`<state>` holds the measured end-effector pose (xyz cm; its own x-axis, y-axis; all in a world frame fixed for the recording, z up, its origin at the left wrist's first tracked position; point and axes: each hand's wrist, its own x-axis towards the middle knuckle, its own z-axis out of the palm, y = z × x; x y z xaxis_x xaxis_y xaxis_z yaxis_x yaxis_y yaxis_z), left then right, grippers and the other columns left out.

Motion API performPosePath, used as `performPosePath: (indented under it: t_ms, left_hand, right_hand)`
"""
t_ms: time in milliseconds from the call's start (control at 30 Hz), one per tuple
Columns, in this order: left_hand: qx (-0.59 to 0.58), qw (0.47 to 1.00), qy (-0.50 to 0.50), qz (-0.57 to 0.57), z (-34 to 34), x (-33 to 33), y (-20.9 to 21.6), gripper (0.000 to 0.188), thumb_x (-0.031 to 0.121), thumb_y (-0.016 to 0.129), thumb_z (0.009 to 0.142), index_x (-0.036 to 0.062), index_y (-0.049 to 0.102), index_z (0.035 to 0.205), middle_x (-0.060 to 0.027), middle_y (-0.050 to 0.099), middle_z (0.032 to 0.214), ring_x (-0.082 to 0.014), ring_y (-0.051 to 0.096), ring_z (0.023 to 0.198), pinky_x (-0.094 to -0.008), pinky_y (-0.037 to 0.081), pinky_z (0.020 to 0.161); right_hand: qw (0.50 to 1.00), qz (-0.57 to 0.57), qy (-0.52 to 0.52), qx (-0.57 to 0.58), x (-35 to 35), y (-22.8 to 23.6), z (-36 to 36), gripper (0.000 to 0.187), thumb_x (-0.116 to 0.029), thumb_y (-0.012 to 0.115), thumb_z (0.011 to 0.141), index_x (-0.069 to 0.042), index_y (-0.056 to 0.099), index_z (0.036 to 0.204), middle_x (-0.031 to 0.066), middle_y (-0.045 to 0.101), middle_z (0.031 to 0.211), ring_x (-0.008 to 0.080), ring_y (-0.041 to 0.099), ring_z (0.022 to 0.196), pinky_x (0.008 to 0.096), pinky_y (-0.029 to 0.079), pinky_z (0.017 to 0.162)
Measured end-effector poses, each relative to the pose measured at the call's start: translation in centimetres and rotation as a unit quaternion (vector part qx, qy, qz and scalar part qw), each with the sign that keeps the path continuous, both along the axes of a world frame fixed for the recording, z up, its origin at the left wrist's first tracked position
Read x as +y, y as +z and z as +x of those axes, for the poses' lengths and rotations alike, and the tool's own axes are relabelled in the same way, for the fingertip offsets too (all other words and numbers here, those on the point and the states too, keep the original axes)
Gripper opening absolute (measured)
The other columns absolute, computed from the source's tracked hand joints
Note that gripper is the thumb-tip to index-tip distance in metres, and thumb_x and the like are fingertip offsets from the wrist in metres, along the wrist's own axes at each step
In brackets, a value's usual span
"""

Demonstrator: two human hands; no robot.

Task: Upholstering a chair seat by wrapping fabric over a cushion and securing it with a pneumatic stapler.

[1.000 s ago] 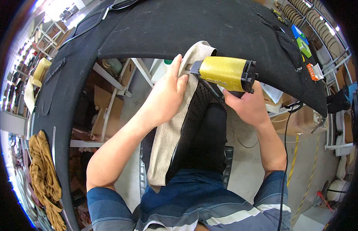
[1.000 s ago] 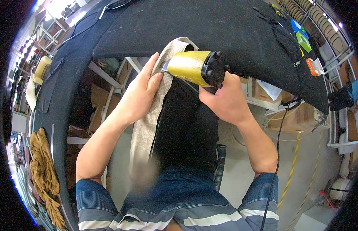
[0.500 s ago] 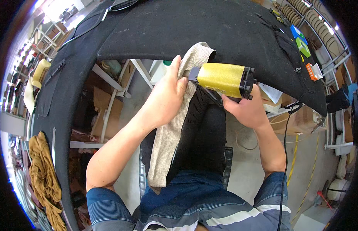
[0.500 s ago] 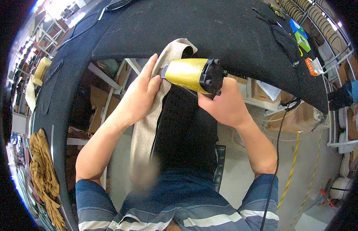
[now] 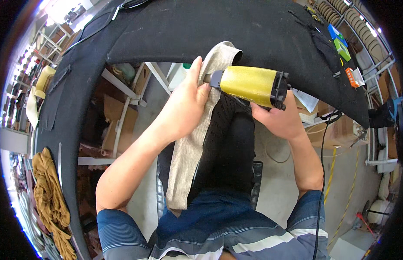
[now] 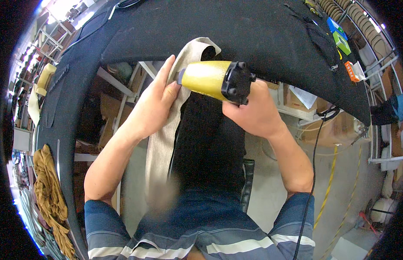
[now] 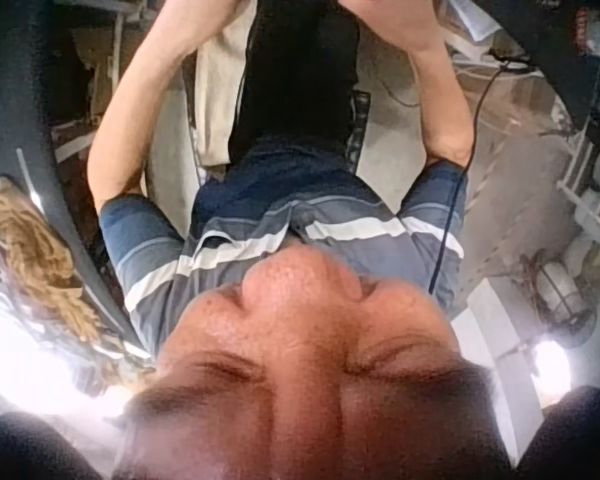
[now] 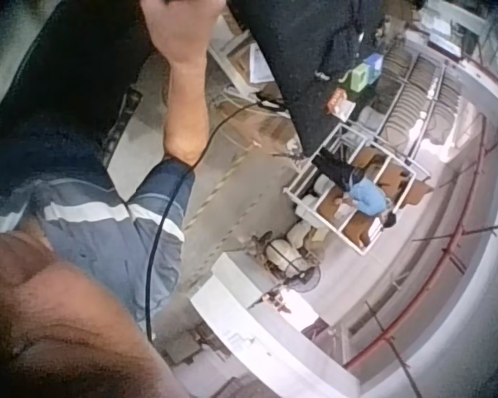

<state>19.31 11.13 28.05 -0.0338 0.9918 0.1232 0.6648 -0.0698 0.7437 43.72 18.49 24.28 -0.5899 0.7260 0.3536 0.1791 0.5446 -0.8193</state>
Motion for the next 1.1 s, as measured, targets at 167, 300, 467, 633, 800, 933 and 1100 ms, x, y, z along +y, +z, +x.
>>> performPosePath:
  t_ms: [167, 300, 467, 633, 800, 933, 1100]
  left_hand:
    - [-0.569, 0.812, -0.057, -0.116, -1.6, -1.1, -2.0, 0.063, 0.021, 0.045, 0.109, 0.0024, 0.021, 0.164, -0.0152, 0.037, 0.163, -0.0234, 0.036, 0.15, -0.036, 0.024, 0.124]
    - [-0.262, 0.964, -0.042, -0.003, -1.0, -1.6, -2.4, 0.06, 0.024, 0.041, 0.111, -0.0003, 0.022, 0.163, -0.016, 0.03, 0.167, -0.0197, 0.026, 0.153, -0.0327, 0.018, 0.125]
    - [-0.074, 0.996, -0.048, 0.015, -0.7, -1.8, -1.1, 0.062, 0.021, 0.042, 0.11, 0.0033, 0.017, 0.164, -0.0282, 0.039, 0.159, -0.0354, 0.038, 0.149, -0.038, 0.027, 0.122]
    - [-0.063, 0.997, -0.039, 0.003, -0.9, -1.8, -0.9, 0.062, 0.019, 0.041, 0.109, 0.004, 0.017, 0.164, -0.0273, 0.037, 0.161, -0.0364, 0.036, 0.15, -0.0383, 0.027, 0.122]
    - [-0.028, 0.999, -0.036, 0.022, -0.8, -1.9, -0.9, 0.062, 0.019, 0.041, 0.109, 0.0044, 0.017, 0.164, -0.0277, 0.035, 0.162, -0.0375, 0.035, 0.151, -0.0396, 0.028, 0.122]
    - [-0.038, 0.999, -0.037, 0.009, -0.6, -2.0, -0.6, 0.063, 0.018, 0.042, 0.109, 0.0039, 0.015, 0.164, -0.0291, 0.035, 0.161, -0.0378, 0.035, 0.151, -0.0399, 0.028, 0.122]
    - [-0.056, 0.998, -0.032, -0.006, -0.5, -1.9, -0.5, 0.064, 0.016, 0.042, 0.108, 0.0025, 0.014, 0.164, -0.0305, 0.035, 0.16, -0.0379, 0.034, 0.151, -0.0398, 0.028, 0.122]
  right_hand:
    - [0.994, 0.088, -0.049, 0.046, -0.3, 0.0, -1.1, 0.033, -0.005, 0.074, 0.079, -0.002, 0.072, 0.113, 0.0163, 0.076, 0.098, 0.0258, 0.075, 0.093, 0.0356, 0.055, 0.083]
    - [0.993, 0.1, -0.034, 0.058, -0.8, 0.8, -1.2, 0.034, -0.004, 0.073, 0.08, -0.002, 0.071, 0.114, 0.0167, 0.076, 0.1, 0.0261, 0.075, 0.095, 0.0349, 0.055, 0.086]
    - [0.999, 0.02, -0.045, 0.003, -1.4, -0.6, 0.4, 0.036, -0.009, 0.08, 0.082, 0.002, 0.067, 0.115, 0.0096, 0.071, 0.115, 0.0254, 0.068, 0.107, 0.038, 0.048, 0.1]
    - [0.999, 0.022, -0.032, 0.01, -1.5, -1.7, 0.3, 0.045, -0.001, 0.08, 0.083, 0.002, 0.058, 0.123, 0.0101, 0.071, 0.116, 0.018, 0.069, 0.106, 0.0342, 0.053, 0.094]
    - [0.991, 0.103, -0.04, 0.077, -1.4, -0.1, -1.4, 0.022, -0.006, 0.07, 0.078, -0.002, 0.069, 0.099, 0.0157, 0.069, 0.077, 0.0291, 0.068, 0.065, 0.0355, 0.051, 0.062]
    - [0.994, 0.065, -0.035, 0.074, -1.6, 0.5, -1.3, 0.02, -0.005, 0.069, 0.076, -0.001, 0.068, 0.096, 0.0166, 0.067, 0.074, 0.0326, 0.067, 0.063, 0.0383, 0.05, 0.06]
    - [0.987, 0.148, -0.038, 0.05, -1.5, 0.6, -1.2, 0.021, -0.003, 0.068, 0.076, -0.001, 0.068, 0.097, 0.0187, 0.068, 0.076, 0.0339, 0.068, 0.065, 0.0377, 0.05, 0.06]
